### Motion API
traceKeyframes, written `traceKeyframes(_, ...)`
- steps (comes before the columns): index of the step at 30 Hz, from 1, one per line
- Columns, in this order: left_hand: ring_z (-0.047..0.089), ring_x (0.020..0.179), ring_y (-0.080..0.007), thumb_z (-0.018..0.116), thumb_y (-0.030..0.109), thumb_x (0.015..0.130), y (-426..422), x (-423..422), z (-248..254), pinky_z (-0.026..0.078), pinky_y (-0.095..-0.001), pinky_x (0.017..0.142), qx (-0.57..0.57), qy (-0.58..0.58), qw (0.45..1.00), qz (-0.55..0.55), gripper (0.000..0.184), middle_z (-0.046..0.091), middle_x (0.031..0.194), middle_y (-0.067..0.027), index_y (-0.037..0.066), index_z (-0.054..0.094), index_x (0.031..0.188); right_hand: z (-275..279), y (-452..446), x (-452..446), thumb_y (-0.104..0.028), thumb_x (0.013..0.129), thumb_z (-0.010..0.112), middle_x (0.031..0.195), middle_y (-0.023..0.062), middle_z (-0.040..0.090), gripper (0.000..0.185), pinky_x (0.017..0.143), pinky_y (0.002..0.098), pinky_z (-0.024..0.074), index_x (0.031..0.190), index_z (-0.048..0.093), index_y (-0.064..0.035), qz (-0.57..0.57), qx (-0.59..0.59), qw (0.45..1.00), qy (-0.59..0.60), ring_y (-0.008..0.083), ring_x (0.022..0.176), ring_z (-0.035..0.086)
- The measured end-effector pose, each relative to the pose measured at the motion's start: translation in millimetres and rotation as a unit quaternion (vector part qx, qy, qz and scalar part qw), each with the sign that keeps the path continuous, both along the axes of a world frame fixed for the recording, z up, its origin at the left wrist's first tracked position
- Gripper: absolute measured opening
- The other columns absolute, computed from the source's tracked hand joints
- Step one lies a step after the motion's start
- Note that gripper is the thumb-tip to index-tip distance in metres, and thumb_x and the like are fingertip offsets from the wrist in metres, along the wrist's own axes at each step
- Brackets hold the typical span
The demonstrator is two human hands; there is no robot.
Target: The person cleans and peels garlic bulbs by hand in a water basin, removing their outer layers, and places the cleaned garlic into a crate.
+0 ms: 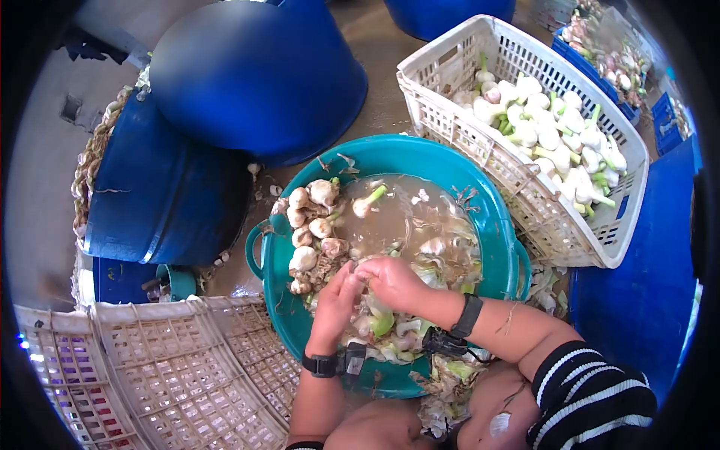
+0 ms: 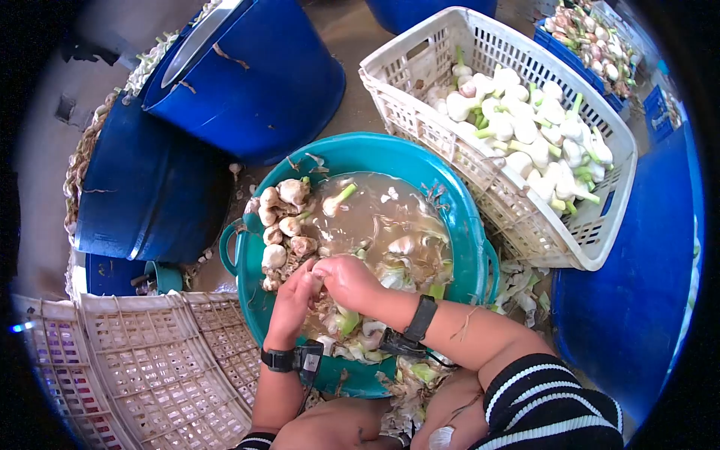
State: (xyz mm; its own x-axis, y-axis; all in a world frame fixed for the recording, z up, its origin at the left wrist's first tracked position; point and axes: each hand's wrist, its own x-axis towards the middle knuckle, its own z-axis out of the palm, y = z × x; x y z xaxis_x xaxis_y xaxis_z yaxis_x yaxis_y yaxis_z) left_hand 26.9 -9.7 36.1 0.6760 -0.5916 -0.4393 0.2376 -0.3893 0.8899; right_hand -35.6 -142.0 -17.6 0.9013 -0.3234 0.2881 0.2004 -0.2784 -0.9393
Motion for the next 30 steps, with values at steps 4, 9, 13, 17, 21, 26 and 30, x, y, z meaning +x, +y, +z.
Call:
traceKeyframes(4,0.059,0.086,-0.0145,0.057,-0.003,0.078,-5.7,-16.3,-1.5,0.047,-0.0264,0.077,0.063,-0.31,0.946,-0.073,0.048,0.059,0.106,-0.0101,0.003,0.048,0.124,11.3,-20.0,7.7,-0.013,0.084,0.053,0.067,0.0067,0.06,0.017,0.047,0.0305,0.0421,0.089,0.064,-0.0012,0.009,0.34,0.874,0.347,0.0135,0.055,0.053)
traceKeyframes(9,0.055,0.105,-0.0314,0.056,-0.006,0.076,-3.3,-14.7,-12.2,0.046,-0.037,0.087,0.061,-0.551,0.83,-0.071,0.027,0.055,0.117,-0.0154,0.001,0.061,0.102,28.5,-15.6,4.5,-0.013,0.085,0.054,0.073,0.0034,0.06,0.015,0.048,0.0247,0.0423,0.089,0.064,-0.0025,0.007,0.401,0.859,0.317,0.0096,0.06,0.054)
traceKeyframes(13,0.06,0.089,-0.013,0.054,0.008,0.087,8.7,-0.5,-18.2,0.051,-0.023,0.073,-0.264,0.195,0.898,0.292,0.023,0.061,0.103,-0.0037,0.002,0.054,0.11,38.8,-17.7,-16.6,-0.012,0.088,0.05,0.083,0.0037,0.06,0.016,0.065,0.0266,0.0461,0.092,0.062,-0.0005,0.118,0.25,0.954,0.115,0.0114,0.076,0.056)
traceKeyframes(17,0.059,0.088,-0.0122,0.051,0.015,0.09,24.3,7.9,-27.4,0.051,-0.023,0.074,-0.334,0.294,0.833,0.327,0.017,0.061,0.1,-0.0027,0.006,0.053,0.105,57.8,-41.5,-35.4,-0.009,0.084,0.055,0.093,0.0089,0.06,0.017,0.081,0.0297,0.0456,0.096,0.06,0.0009,0.124,0.239,0.961,0.057,0.0175,0.087,0.058)
traceKeyframes(21,0.059,0.086,-0.0144,0.06,0.008,0.083,6.4,-6.7,-11.0,0.049,-0.0237,0.075,-0.204,0.026,0.937,0.284,0.015,0.061,0.095,-0.0052,0.002,0.059,0.096,75.3,-45.2,-23.9,-0.013,0.08,0.058,0.099,0.0148,0.06,0.028,0.083,0.0345,0.045,0.105,0.058,-0.002,0.071,-0.1,0.992,0.01,0.0287,0.093,0.057)
traceKeyframes(26,0.057,0.081,-0.0154,0.068,-0.002,0.072,-6.9,-13.8,4.4,0.045,-0.0259,0.071,-0.105,-0.373,0.914,0.121,0.01,0.061,0.085,-0.0069,0.0,0.064,0.081,58.1,-38.0,-1.2,-0.016,0.077,0.057,0.093,0.0105,0.059,0.025,0.076,0.0381,0.045,0.1,0.059,-0.0058,0.124,-0.175,0.977,-0.015,0.0303,0.087,0.055)
traceKeyframes(30,0.056,0.072,-0.012,0.066,0.005,0.077,0.7,-10.6,-3.4,0.045,-0.0242,0.063,-0.059,-0.277,0.949,0.136,0.007,0.06,0.079,-0.0045,0.002,0.061,0.08,50.4,-28.6,0.2,-0.013,0.074,0.06,0.077,0.0092,0.056,0.011,0.067,0.0378,0.0455,0.073,0.057,-0.003,0.081,-0.228,0.968,-0.064,0.0266,0.077,0.054)
